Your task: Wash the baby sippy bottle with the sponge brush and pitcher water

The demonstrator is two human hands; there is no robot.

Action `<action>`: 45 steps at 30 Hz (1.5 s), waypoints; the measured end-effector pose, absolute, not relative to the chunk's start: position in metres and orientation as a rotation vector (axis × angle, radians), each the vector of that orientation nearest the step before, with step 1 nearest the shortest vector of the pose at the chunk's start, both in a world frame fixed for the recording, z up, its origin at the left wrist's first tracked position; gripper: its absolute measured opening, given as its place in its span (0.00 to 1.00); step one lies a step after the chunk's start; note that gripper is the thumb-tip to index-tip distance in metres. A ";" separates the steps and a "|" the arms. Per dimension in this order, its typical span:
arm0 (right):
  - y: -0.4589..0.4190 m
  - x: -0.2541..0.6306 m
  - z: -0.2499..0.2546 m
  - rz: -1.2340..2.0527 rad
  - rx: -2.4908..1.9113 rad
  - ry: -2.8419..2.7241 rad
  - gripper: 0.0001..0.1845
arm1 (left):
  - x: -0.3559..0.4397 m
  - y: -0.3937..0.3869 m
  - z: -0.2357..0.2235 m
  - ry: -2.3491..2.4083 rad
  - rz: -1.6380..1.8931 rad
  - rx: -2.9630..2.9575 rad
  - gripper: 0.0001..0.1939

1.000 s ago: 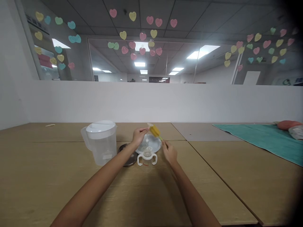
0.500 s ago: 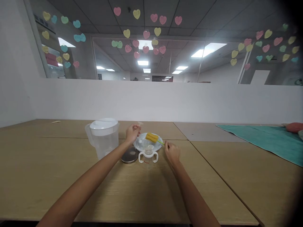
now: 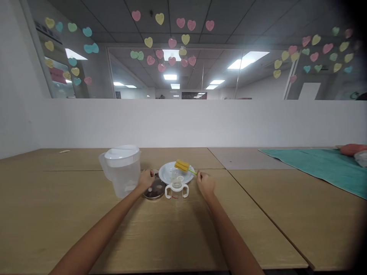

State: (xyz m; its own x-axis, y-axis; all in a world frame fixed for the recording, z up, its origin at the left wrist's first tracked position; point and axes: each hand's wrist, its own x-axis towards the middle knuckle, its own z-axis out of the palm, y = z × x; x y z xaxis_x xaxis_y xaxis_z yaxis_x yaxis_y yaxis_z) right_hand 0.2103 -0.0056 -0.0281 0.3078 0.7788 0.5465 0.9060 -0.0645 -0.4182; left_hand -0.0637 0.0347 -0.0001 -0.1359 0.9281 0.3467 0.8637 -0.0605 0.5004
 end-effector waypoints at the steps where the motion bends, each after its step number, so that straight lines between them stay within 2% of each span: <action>1: -0.006 0.211 -0.027 -0.222 -1.880 -1.454 0.24 | -0.064 0.036 -0.003 2.102 0.951 2.018 0.02; 6: -0.009 0.213 -0.020 -0.184 -1.881 -1.356 0.25 | -0.056 0.039 -0.007 2.101 0.976 2.178 0.10; 9: -0.009 0.212 -0.021 -0.163 -1.867 -1.367 0.26 | -0.036 0.043 0.001 1.916 1.050 2.418 0.14; 15: -0.004 0.213 -0.028 -0.165 -1.846 -1.397 0.25 | 0.021 0.066 0.013 1.769 0.858 2.423 0.20; 22: -0.003 0.214 -0.030 -0.146 -1.855 -1.421 0.25 | 0.042 0.074 0.004 1.741 0.799 2.333 0.15; 25: -0.003 0.213 -0.030 -0.137 -1.847 -1.425 0.25 | 0.038 0.065 0.010 1.694 0.816 2.360 0.16; 29: -0.001 0.214 -0.032 -0.177 -1.781 -1.383 0.26 | 0.025 0.048 0.030 1.618 0.962 2.441 0.22; 34: -0.002 0.211 -0.037 -0.338 -1.556 -1.478 0.23 | 0.004 0.019 0.045 1.324 1.355 2.434 0.22; 45: -0.010 0.208 -0.036 -0.395 -1.228 -1.655 0.16 | -0.011 -0.015 0.033 1.086 1.747 2.029 0.19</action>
State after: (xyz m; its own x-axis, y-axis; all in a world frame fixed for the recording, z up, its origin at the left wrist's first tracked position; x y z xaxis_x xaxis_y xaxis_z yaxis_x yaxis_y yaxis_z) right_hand 0.2084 -0.0097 -0.0360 0.0116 0.5310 0.8473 0.8566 0.4318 -0.2823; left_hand -0.0110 -0.0145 0.0333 0.0023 0.6702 0.7422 0.3689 -0.6904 0.6223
